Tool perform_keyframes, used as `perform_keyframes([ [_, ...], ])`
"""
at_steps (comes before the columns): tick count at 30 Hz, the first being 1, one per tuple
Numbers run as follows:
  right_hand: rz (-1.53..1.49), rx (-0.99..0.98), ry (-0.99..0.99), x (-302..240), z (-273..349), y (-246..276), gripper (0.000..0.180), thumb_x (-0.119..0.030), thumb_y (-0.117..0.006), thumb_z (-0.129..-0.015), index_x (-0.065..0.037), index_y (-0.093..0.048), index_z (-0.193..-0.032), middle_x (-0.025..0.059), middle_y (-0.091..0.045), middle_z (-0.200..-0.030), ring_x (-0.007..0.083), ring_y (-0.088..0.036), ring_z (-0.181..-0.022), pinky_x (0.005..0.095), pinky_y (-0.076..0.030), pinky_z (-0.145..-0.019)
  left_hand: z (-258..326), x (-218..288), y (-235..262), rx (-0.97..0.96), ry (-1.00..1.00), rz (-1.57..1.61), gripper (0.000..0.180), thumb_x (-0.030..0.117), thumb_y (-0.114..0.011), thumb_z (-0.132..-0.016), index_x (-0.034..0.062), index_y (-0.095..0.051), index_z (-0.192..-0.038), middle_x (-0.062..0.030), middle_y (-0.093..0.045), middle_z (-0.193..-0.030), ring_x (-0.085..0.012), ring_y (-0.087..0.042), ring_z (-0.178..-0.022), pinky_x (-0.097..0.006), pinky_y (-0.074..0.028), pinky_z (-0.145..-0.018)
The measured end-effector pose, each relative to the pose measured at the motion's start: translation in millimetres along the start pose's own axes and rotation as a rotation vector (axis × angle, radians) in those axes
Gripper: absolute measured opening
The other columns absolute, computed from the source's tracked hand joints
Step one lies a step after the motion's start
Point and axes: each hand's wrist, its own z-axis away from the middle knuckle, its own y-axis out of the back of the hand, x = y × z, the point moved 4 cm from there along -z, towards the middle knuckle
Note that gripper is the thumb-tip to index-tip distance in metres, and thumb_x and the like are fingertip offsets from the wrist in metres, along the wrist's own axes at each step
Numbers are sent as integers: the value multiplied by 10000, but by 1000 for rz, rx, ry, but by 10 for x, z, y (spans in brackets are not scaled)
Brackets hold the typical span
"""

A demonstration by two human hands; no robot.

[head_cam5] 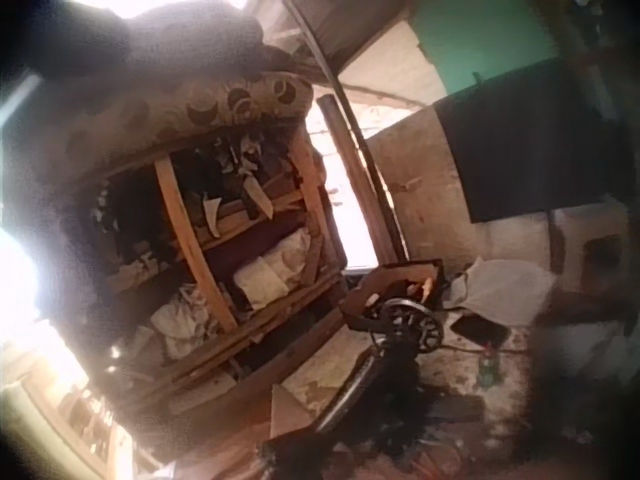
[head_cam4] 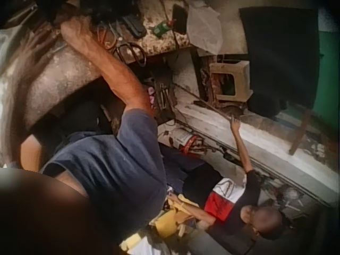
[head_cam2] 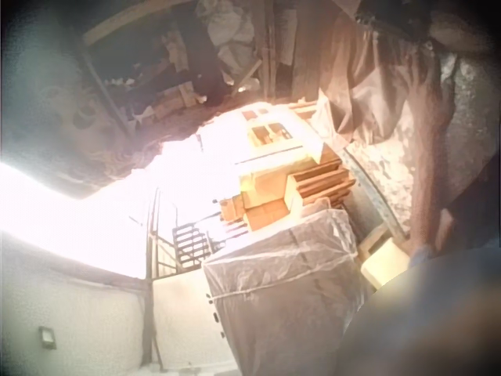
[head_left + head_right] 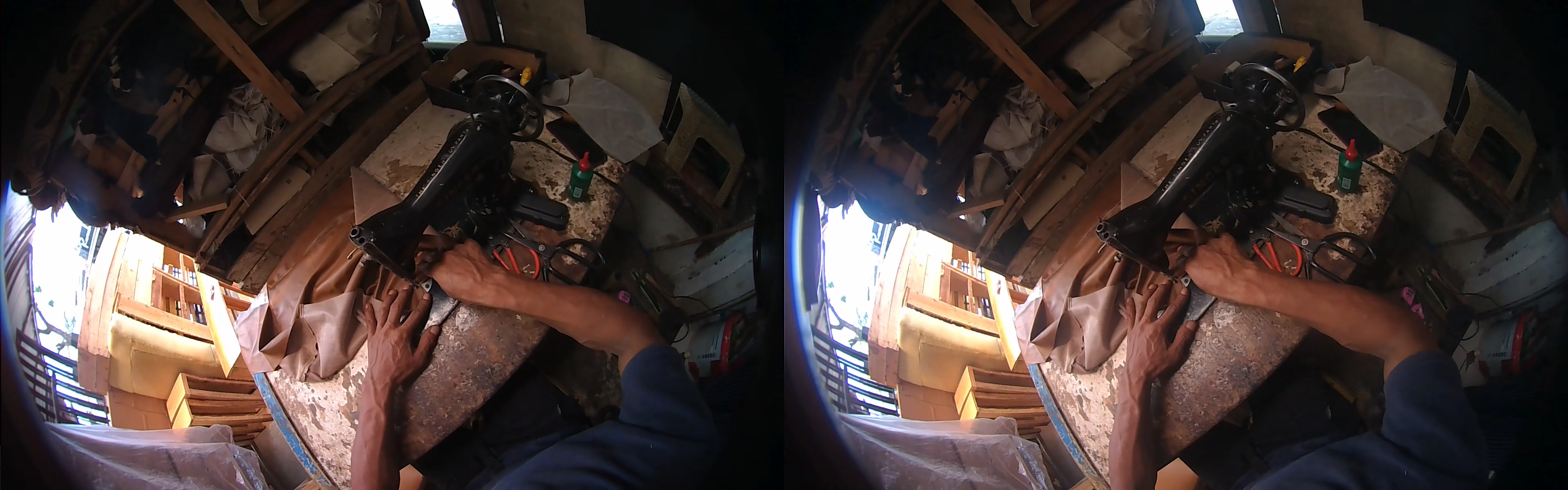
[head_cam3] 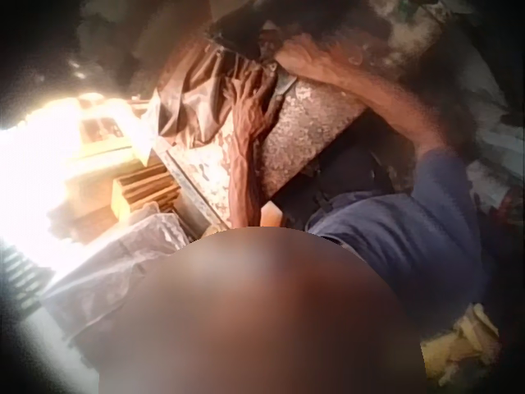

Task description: The person sews a large piece of tan leather using a sewing machine, then fits the sewn leather over a chair cushion. The person smooths and adjusts the leather to conform to the cushion shape.

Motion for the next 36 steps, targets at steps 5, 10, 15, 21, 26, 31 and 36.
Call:
perform_keyframes([
  [5,23,66,24,7,-111,38,277,-139,-597,-918,-55,-808,-1076,165,-805,-1031,334,-766,-1039,486,-642,-776,-30,-38,-17,6,13,-44,606,506,-634,-1020,235,-598,-1561,-170,-466,-1662,-393,-358,-1578,-653,-102,-1319],
  [10,135,-4,2,-6,-131,99,322,-179,-566,-974,-98,-775,-1204,72,-761,-1289,271,-664,-1274,433,-635,-897,-36,-103,-37,21,5,-31,641,564,-634,-1012,242,-596,-1566,-169,-457,-1671,-389,-339,-1592,-657,-91,-1319],
  [15,157,56,43,-108,-214,284,271,-188,-605,-947,-151,-773,-1156,36,-735,-1281,315,-606,-1312,484,-582,-991,-69,-139,-6,13,23,-24,631,573,-622,-1015,259,-600,-1561,-171,-453,-1676,-391,-322,-1602,-649,-52,-1326],
  [21,235,-462,-134,38,-379,204,328,-210,-666,-919,-162,-781,-1223,8,-693,-1423,261,-552,-1395,425,-517,-1102,-62,-175,49,70,10,49,544,428,-642,-1011,214,-635,-1511,-188,-469,-1648,-386,-351,-1586,-617,-69,-1338],
  [26,-281,145,-131,102,-563,331,289,-198,-675,-924,-120,-789,-1178,88,-790,-1111,292,-735,-974,415,-594,-891,-79,-339,71,269,53,177,409,269,-658,-999,103,-648,-1372,-180,-591,-1500,-361,-481,-1496,-610,-169,-1322],
  [31,-1243,-64,-803,252,-469,88,272,-236,-685,-985,-51,-745,-1175,85,-781,-956,239,-740,-833,378,-591,-786,-370,-577,213,358,-71,145,340,172,-614,-1008,55,-643,-1326,-164,-646,-1422,-378,-551,-1423,-521,-323,-1282],
  [36,-647,183,-21,102,-633,116,354,-259,-600,-1072,-34,-624,-1344,84,-724,-1239,182,-709,-1100,348,-586,-947,-584,-746,130,133,88,85,471,300,-519,-1064,132,-592,-1497,-173,-522,-1602,-392,-424,-1534,-504,-299,-1297],
])
